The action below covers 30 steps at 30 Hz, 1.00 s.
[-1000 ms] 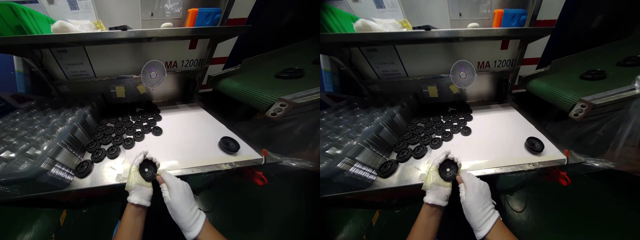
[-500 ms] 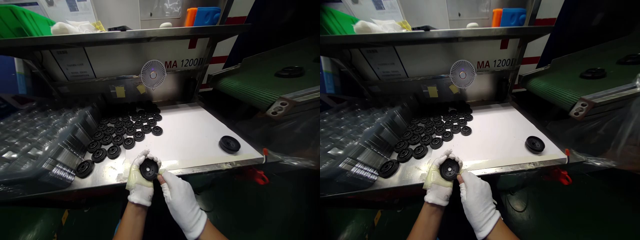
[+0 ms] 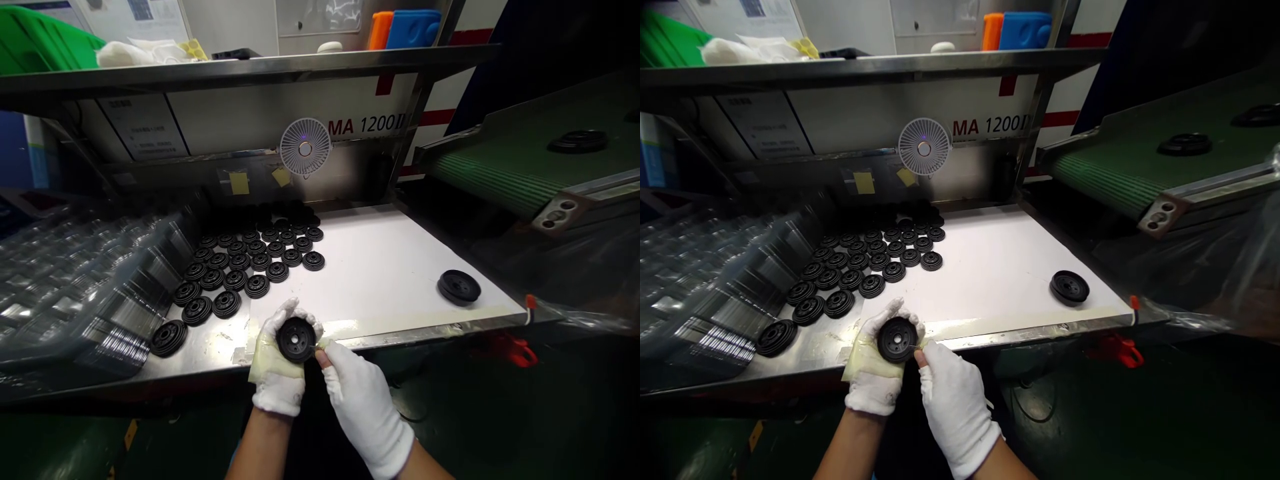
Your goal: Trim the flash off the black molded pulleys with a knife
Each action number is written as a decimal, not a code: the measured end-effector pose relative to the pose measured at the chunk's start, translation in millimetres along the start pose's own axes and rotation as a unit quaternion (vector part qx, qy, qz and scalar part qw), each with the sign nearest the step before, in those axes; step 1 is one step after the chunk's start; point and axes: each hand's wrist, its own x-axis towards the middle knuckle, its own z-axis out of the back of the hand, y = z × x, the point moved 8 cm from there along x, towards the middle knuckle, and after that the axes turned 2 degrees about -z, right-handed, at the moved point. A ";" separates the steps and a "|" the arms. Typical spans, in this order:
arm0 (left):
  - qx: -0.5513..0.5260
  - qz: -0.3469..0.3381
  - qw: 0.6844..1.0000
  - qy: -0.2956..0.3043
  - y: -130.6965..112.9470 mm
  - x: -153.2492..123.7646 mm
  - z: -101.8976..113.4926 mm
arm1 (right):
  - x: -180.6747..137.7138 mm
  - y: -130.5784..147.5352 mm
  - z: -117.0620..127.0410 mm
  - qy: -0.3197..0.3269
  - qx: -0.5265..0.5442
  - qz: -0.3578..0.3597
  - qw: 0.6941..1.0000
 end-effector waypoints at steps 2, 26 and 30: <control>-0.011 -0.011 1.000 -0.018 -0.8 3.1 1.3 | -1.4 -1.1 -1.3 -0.008 -0.012 -0.007 1.000; -0.063 -0.049 0.997 0.002 0.2 2.0 -1.9 | 3.8 4.3 1.2 -0.001 -0.016 0.002 1.000; -0.080 -0.058 0.995 -0.017 -0.9 4.8 -2.0 | -1.6 14.3 -3.4 0.015 -0.006 0.010 1.000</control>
